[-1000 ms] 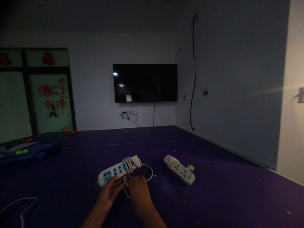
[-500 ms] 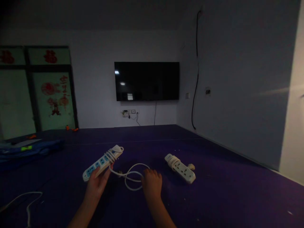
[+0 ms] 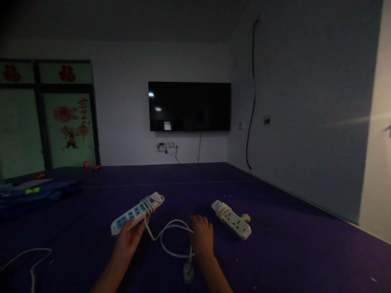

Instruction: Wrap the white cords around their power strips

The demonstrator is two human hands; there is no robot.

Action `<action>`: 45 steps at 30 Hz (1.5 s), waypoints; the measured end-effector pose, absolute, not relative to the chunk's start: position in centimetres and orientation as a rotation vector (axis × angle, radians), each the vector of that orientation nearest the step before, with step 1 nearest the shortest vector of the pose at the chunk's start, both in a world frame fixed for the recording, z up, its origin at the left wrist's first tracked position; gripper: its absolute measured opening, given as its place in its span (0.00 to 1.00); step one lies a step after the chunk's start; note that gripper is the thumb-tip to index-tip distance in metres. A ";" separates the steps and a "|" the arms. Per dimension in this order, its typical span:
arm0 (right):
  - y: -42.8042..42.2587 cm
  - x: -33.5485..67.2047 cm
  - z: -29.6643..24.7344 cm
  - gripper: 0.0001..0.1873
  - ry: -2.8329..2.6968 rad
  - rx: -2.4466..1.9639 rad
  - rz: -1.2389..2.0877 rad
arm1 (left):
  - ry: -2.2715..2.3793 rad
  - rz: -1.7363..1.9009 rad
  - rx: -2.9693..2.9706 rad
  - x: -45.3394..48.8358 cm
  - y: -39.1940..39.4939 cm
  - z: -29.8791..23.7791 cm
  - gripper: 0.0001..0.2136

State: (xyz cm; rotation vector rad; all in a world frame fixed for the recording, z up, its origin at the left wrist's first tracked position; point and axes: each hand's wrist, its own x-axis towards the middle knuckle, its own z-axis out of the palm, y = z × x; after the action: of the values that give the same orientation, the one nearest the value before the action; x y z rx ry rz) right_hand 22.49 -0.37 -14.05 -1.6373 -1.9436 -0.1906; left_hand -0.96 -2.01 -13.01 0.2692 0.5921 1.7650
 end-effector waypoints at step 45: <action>-2.3 16.5 -14.4 0.34 -1.069 -1.102 1.560 | 0.859 1.531 1.057 1.7 -4.4 -13.3 0.19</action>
State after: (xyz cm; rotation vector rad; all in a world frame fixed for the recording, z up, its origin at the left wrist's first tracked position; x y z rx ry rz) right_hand 16.54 -2.30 -14.44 -1.1020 -1.0689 1.5595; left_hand 1.73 -4.45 -13.27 1.0571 0.8590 1.5315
